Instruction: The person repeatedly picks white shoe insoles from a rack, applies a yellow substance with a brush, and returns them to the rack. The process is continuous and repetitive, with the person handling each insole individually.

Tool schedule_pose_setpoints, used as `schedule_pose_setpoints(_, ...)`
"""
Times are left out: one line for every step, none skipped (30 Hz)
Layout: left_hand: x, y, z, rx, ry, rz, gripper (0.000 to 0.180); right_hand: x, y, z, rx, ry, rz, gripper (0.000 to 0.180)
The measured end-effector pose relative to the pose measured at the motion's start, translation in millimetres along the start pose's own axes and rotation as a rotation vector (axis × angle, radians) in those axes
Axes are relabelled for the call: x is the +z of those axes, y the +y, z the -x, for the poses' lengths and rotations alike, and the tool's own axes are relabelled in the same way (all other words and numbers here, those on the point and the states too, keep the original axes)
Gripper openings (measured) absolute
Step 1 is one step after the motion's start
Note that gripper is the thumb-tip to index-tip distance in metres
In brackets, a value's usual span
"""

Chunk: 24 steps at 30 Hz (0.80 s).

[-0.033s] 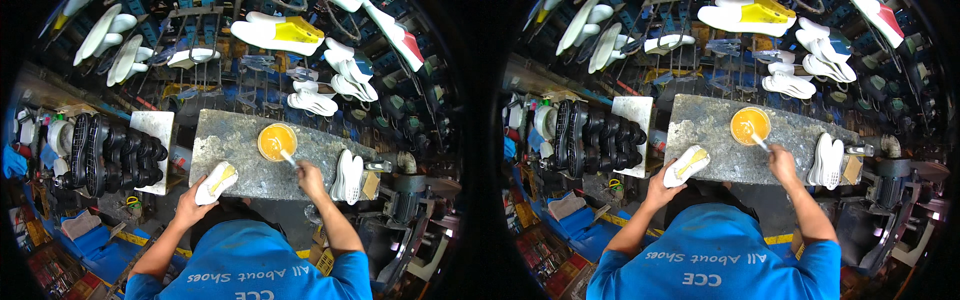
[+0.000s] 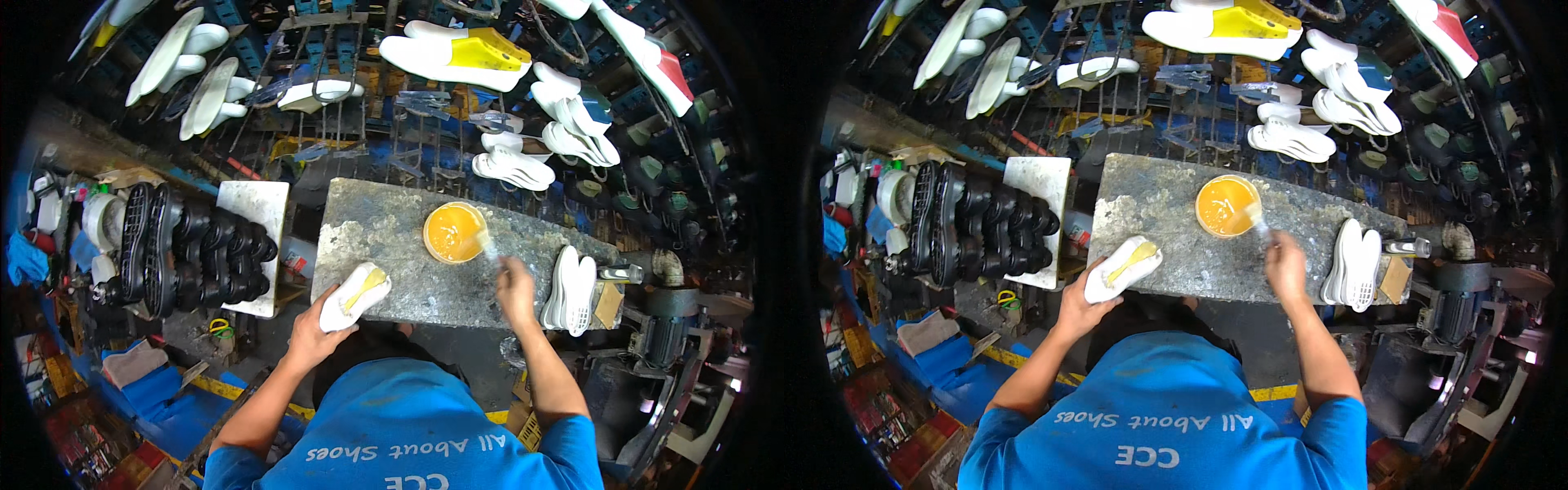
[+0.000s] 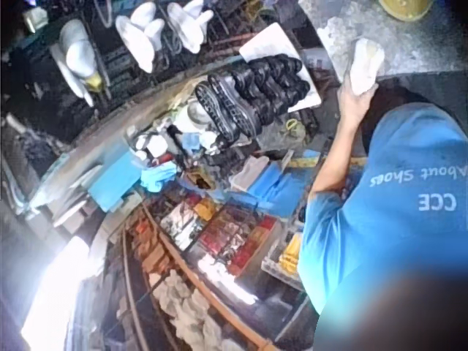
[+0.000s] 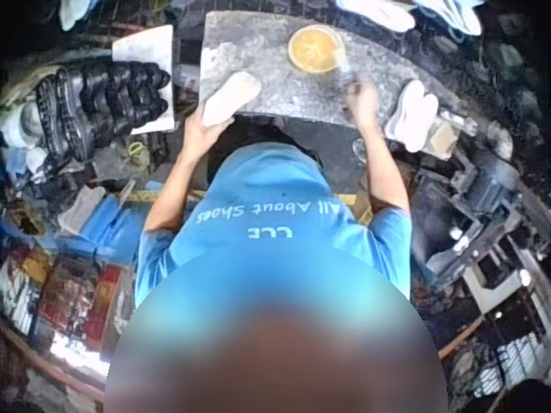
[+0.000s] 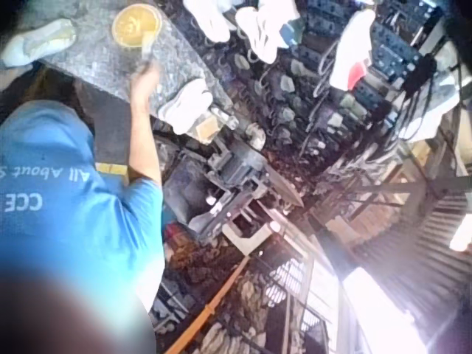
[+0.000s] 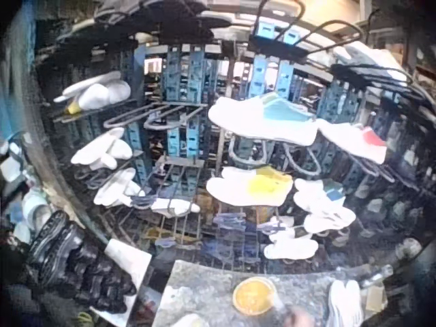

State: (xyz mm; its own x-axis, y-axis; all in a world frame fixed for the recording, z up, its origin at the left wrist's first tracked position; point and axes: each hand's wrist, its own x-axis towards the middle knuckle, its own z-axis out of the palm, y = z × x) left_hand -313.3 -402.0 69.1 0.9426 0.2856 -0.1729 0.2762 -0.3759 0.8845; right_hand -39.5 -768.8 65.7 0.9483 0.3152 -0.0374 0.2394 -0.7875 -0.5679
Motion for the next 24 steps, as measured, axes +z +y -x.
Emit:
schedule_pose_setpoints(3,6,2,-0.021,0.025,-0.01,0.095,5,9,6,0.056,0.185,-0.173,0.021)
schedule_pose_setpoints(7,12,2,-0.032,0.033,-0.006,0.092,8,15,14,0.042,0.037,-0.087,0.021)
schedule_pose_setpoints(11,19,4,0.047,0.054,-0.007,0.092,8,15,21,0.051,-0.044,0.006,0.021)
schedule_pose_setpoints(17,27,8,0.101,0.078,-0.021,0.091,5,11,31,0.167,-0.439,-0.274,0.023)
schedule_pose_setpoints(21,37,9,0.169,0.109,-0.051,0.091,-2,3,41,0.329,-0.757,-0.491,0.025)
schedule_pose_setpoints(22,48,14,0.196,0.098,-0.096,0.09,-11,-12,57,0.212,-0.787,-0.751,0.03)
schedule_pose_setpoints(25,59,16,0.282,0.118,-0.11,0.09,-25,-27,67,0.061,-0.774,-0.791,0.025)
schedule_pose_setpoints(27,72,18,0.381,0.136,-0.139,0.09,-38,-44,84,0.069,-0.634,-0.863,0.027)
schedule_pose_setpoints(30,85,15,0.501,0.158,-0.169,0.091,-52,-60,94,-0.008,-0.528,-0.964,0.029)
schedule_pose_setpoints(33,99,13,0.568,0.175,-0.198,0.091,-64,-73,103,-0.042,-0.412,-0.869,0.026)
schedule_pose_setpoints(36,112,13,0.637,0.186,-0.213,0.091,-75,-82,111,-0.115,-0.323,-0.787,0.023)
schedule_pose_setpoints(38,126,14,0.694,0.195,-0.237,0.091,-80,-90,114,-0.199,-0.182,-0.751,0.018)
schedule_pose_setpoints(41,138,15,0.744,0.207,-0.26,0.091,-89,-93,115,-0.257,-0.142,-0.69,0.018)
schedule_pose_setpoints(44,150,16,0.789,0.197,-0.244,0.091,-93,-93,111,-0.361,-0.081,-0.637,0.019)
schedule_pose_setpoints(48,161,18,0.834,0.191,-0.243,0.091,-100,-90,105,-0.455,-0.027,-0.566,0.019)
schedule_pose_setpoints(51,170,21,0.871,0.185,-0.239,0.091,-106,-86,95,-0.495,0.063,-0.542,0.019)
schedule_pose_setpoints(55,178,23,0.898,0.175,-0.231,0.091,-112,-81,84,-0.523,0.119,-0.503,0.019)
schedule_pose_setpoints(58,185,25,0.919,0.167,-0.233,0.092,-124,-75,74,-0.493,0.154,-0.457,0.019)
schedule_pose_setpoints(61,191,27,0.942,0.165,-0.246,0.092,-133,-73,63,-0.525,0.223,-0.406,0.019)
schedule_pose_setpoints(63,195,29,0.957,0.159,-0.263,0.092,-145,-71,60,-0.537,0.209,-0.437,0.019)
schedule_pose_setpoints(65,198,31,0.967,0.153,-0.28,0.092,-155,-72,58,-0.527,0.159,-0.456,0.018)
schedule_pose_setpoints(66,201,32,0.968,0.145,-0.277,0.091,-164,-75,63,-0.547,0.109,-0.469,0.018)
schedule_pose_setpoints(68,202,33,0.962,0.14,-0.272,0.09,-171,-80,71,-0.572,0.038,-0.486,0.018)
schedule_pose_setpoints(69,204,34,0.95,0.136,-0.266,0.09,-175,-86,82,-0.532,-0.021,-0.498,0.018)
